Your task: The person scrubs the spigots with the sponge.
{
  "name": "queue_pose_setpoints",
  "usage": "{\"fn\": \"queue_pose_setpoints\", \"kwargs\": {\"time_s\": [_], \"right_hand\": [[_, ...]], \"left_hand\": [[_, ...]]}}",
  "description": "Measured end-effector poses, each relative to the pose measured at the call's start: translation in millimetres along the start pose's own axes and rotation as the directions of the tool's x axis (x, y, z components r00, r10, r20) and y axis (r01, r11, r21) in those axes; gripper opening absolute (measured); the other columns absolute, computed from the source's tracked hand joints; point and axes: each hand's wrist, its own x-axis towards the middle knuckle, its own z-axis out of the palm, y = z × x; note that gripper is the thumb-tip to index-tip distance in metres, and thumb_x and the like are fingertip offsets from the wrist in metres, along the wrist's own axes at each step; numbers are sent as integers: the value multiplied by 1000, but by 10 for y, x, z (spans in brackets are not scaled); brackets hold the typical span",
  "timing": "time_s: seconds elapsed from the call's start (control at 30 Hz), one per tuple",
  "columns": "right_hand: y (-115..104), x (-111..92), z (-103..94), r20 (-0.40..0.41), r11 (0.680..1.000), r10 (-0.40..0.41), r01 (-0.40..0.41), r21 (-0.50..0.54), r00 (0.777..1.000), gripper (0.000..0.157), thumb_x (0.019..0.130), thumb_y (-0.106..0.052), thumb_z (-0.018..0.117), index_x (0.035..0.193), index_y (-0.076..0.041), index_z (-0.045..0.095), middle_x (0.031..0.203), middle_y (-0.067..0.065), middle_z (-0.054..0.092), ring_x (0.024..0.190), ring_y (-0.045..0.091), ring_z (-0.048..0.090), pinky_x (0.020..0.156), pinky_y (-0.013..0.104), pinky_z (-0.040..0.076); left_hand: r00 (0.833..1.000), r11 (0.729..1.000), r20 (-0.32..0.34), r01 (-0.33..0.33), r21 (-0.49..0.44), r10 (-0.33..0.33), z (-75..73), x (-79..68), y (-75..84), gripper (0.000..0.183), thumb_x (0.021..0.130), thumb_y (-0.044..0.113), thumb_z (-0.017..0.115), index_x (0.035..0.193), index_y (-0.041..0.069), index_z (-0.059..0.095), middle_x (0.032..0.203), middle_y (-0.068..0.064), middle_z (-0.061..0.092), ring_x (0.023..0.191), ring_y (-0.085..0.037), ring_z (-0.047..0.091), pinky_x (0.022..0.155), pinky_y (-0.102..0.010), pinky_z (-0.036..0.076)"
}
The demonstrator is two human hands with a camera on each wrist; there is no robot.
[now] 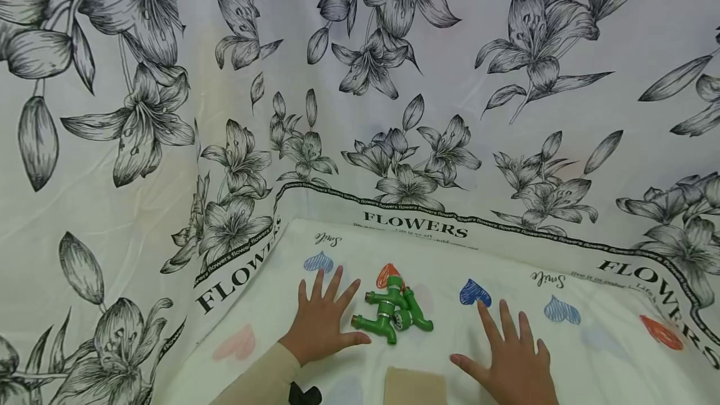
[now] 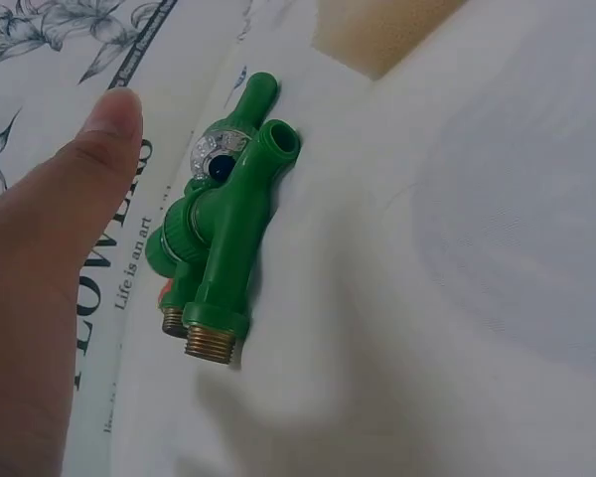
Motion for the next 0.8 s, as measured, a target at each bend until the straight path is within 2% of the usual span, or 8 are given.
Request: {"fn": "queue_pose_setpoints", "kwargs": {"time_s": [0.1,0.17,0.33,0.43,0.5,0.67,0.73,0.8], "right_hand": [[-33,22,-110,-48,991,-43,49,124,998,125,83,-89,70,174,-16,26,168,31,33,146,62,35,97,90,36],[-67,20,-179,-69,968,-56,71,241,996,125,84,-80,77,175,-15,21,168,29,35,144,58,39,99,87,39],[-211,-73,-225,-96,842,-26,74,535,995,116,89,-55,90,175,-17,21,163,21,44,136,45,54,104,74,48],[-344,-154,-196,-123,769,2,77,635,992,105,91,-41,93,171,-16,31,155,14,55,128,36,63,100,63,57],[-437,-203,-167,-118,743,13,70,666,993,101,91,-38,93,169,-16,34,149,9,61,124,31,65,98,58,59],[-624,-274,-14,-58,667,-20,57,743,998,91,89,-32,95,163,-16,45,136,3,69,120,30,66,96,53,59],[-665,-291,92,-22,640,-50,49,767,998,87,87,-30,96,159,-15,50,132,2,71,119,30,67,95,50,59],[-691,-304,212,26,648,-94,42,760,995,87,86,-36,97,158,-15,52,130,-2,70,119,28,66,96,46,58]], "left_hand": [[999,999,-49,-10,-40,8,-9,38,-9,113,84,90,66,172,26,36,177,-16,26,155,-53,28,110,-85,24],[997,996,-83,-14,-88,7,-13,56,-10,112,85,87,68,172,24,35,175,-14,31,153,-47,36,110,-81,29],[991,965,-135,-31,-260,-5,16,52,16,103,91,72,77,170,19,38,167,-7,46,146,-33,49,110,-68,41],[991,916,-135,-40,-398,-15,54,39,50,94,94,60,82,168,17,42,162,-5,53,145,-29,52,112,-63,45],[992,871,-124,-36,-489,-29,91,31,76,89,96,52,83,166,15,44,158,-7,56,143,-28,53,114,-61,45],[993,758,-51,49,-651,-108,219,10,115,83,100,47,81,166,13,44,152,-9,60,139,-29,57,112,-55,49],[991,723,-29,73,-686,-128,281,7,116,83,100,49,81,166,12,44,150,-9,61,135,-30,60,109,-55,51],[992,705,-24,71,-705,-124,354,7,115,83,100,50,80,165,9,45,147,-9,63,131,-29,62,108,-55,52]]}}
